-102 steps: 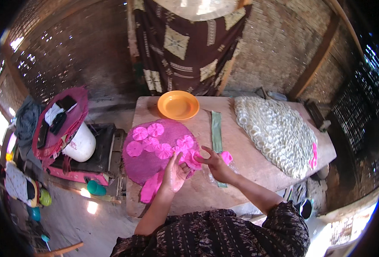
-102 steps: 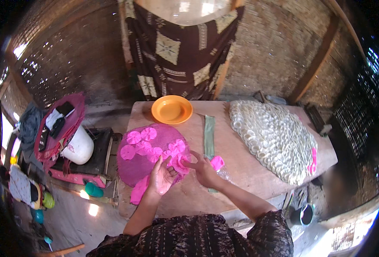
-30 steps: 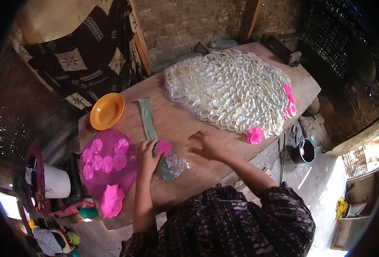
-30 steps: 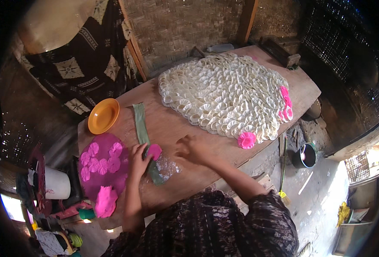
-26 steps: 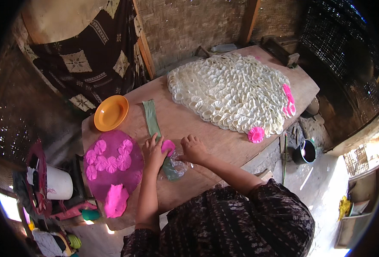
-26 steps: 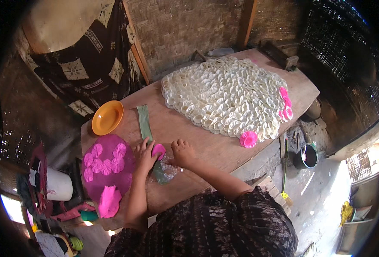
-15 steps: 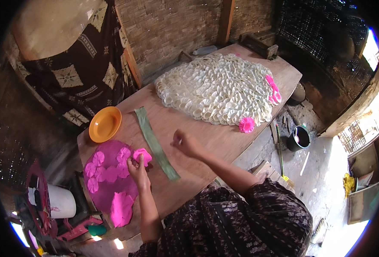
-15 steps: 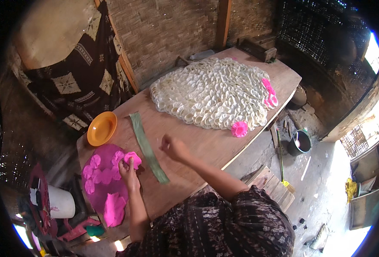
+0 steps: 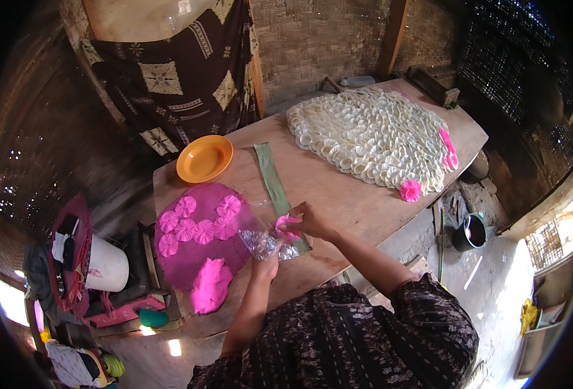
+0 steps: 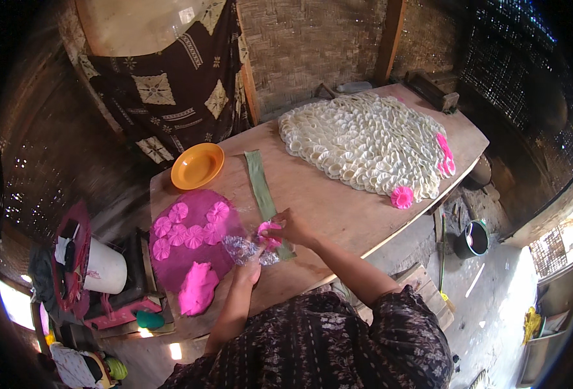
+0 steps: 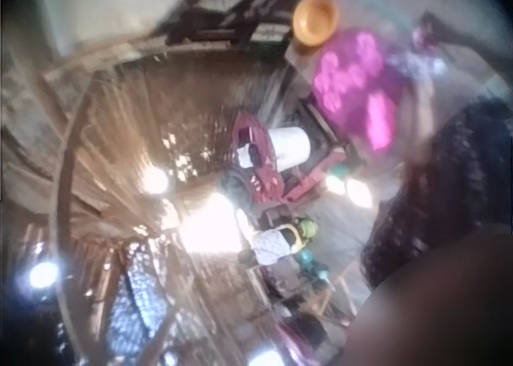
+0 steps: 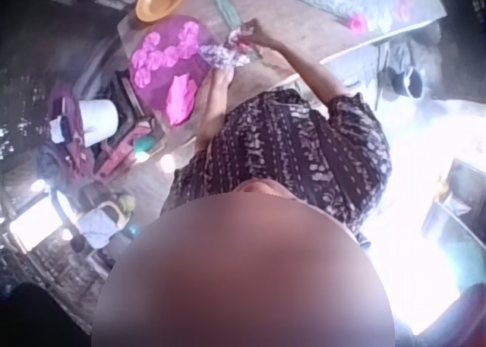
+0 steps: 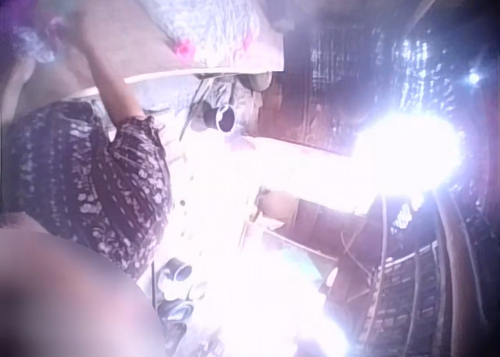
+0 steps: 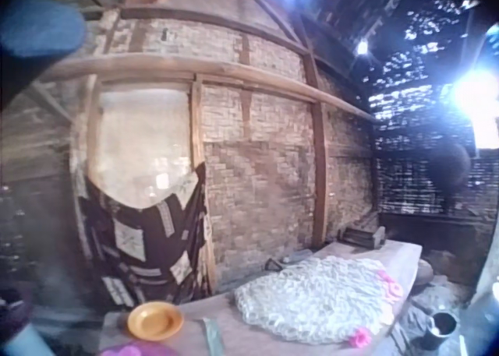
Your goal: The person repeatedly pinches and shapes small pieces of pink clay into flower-like forms using a clear plastic mold on a wooden table. The person places the finished pink flowers onto a large white textured mat. The person also handles a green leaf and a yellow bowl on the table.
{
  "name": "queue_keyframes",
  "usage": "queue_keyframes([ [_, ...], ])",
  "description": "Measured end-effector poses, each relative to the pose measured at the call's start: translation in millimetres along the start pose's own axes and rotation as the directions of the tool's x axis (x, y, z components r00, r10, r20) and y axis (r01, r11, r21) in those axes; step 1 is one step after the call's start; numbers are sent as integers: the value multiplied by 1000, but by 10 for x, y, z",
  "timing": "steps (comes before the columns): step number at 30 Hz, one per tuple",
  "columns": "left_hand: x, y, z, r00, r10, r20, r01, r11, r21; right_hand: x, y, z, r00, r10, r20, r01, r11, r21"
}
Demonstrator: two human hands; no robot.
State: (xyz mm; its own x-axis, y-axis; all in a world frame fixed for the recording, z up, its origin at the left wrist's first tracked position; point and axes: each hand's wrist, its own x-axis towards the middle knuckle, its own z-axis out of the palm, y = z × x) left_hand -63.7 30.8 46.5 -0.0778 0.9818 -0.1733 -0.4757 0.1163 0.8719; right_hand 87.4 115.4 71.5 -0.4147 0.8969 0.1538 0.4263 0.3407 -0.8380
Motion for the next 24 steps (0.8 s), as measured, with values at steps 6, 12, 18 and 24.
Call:
queue_keyframes([
  [6,-192,161,-17,980,89,176,-136,951,278,342,-66,-512,969,-72,236,-95,773,627],
  [12,-220,-80,160,844,54,534,-534,-17,846,624,410,-166,924,167,343,-53,947,-318],
  [18,-195,-167,133,821,-18,571,-550,-299,780,482,530,-120,913,-144,383,339,791,-509],
  [24,-172,-203,173,823,17,568,-548,-239,802,743,405,-162,878,-7,479,327,740,-588],
])
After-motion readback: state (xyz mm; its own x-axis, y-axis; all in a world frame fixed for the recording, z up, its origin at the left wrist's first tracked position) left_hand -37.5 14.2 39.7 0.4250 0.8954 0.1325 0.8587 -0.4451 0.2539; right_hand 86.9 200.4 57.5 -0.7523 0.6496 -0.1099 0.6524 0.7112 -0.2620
